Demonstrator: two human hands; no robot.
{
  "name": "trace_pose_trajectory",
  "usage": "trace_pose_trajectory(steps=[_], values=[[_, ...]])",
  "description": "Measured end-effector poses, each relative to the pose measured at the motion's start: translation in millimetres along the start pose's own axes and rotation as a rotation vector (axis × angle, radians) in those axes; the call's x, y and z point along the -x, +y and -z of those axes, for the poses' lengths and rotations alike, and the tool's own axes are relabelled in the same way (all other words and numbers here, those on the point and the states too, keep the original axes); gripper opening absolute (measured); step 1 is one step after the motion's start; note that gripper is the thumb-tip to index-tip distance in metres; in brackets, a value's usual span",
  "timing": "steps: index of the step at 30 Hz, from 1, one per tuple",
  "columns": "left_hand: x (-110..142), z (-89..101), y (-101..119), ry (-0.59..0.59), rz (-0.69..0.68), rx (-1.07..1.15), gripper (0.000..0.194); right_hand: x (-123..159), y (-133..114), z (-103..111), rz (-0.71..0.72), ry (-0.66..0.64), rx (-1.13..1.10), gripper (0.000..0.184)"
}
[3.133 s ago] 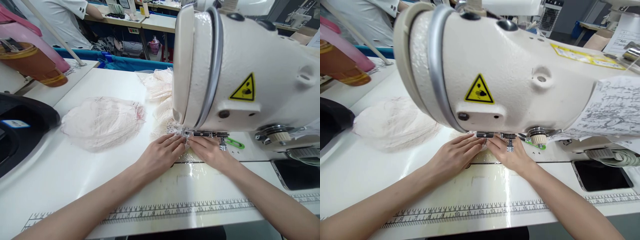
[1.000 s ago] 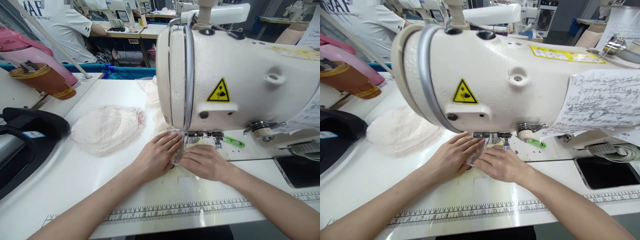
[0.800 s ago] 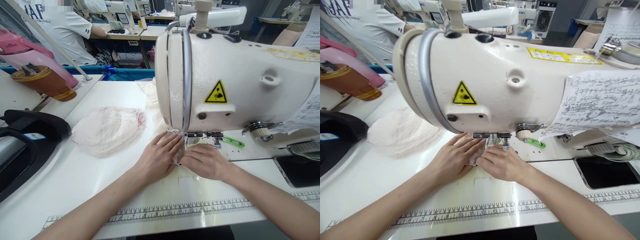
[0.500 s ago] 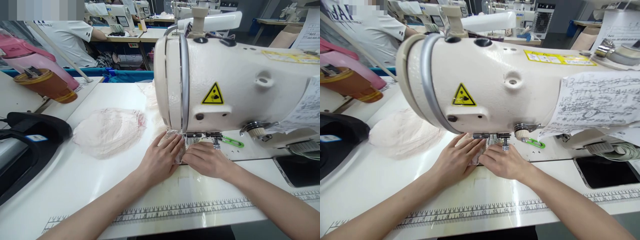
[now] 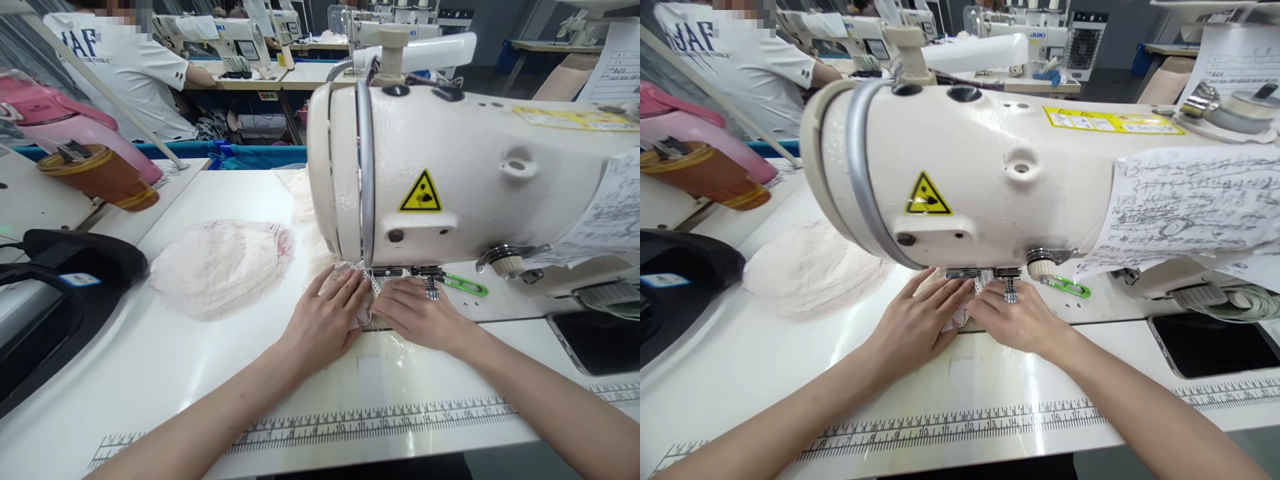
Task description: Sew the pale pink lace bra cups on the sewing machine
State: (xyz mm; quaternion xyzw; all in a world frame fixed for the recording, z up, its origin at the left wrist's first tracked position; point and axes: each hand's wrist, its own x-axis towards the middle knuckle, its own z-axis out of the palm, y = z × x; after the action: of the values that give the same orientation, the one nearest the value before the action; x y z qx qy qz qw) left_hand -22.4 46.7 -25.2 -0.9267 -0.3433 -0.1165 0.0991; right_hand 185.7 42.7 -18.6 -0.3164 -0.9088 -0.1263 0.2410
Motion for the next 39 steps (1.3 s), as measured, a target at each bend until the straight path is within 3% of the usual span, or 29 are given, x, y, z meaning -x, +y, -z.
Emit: trace_pose_trajectory(steps=[4, 11, 17, 22, 29, 39], values=[[0.0, 0.2, 0.3, -0.015, 0.003, 0.018, 0.048, 2.2, -0.9, 1.6, -0.036, 0.058, 0.16, 0.018], [0.2, -0.7, -0.4, -0.038, 0.015, 0.021, 0.05, 6.0, -0.1, 1.4, -0.087, 0.0, 0.283, 0.009], [1.3, -3.8, -0.3, 0.15, -0.148, 0.048, 0.028, 6.3, 3.6, 1.4, -0.075, 0.011, 0.236, 0.012], [1.8, -2.1, -3.4, 0.205, -0.14, 0.072, 0.024, 6.7, 4.4, -5.3, -0.035, -0.039, -0.056, 0.021], [-0.2, -0.4, -9.3, 0.212, -0.116, 0.093, 0.025, 7.3, -1.9, -18.3, -0.095, -0.014, -0.204, 0.017], [-1.7, -1.4, -10.6, 0.134, -0.043, 0.058, 0.025, 6.5, 0.2, -19.1, -0.155, -0.104, -0.164, 0.022]])
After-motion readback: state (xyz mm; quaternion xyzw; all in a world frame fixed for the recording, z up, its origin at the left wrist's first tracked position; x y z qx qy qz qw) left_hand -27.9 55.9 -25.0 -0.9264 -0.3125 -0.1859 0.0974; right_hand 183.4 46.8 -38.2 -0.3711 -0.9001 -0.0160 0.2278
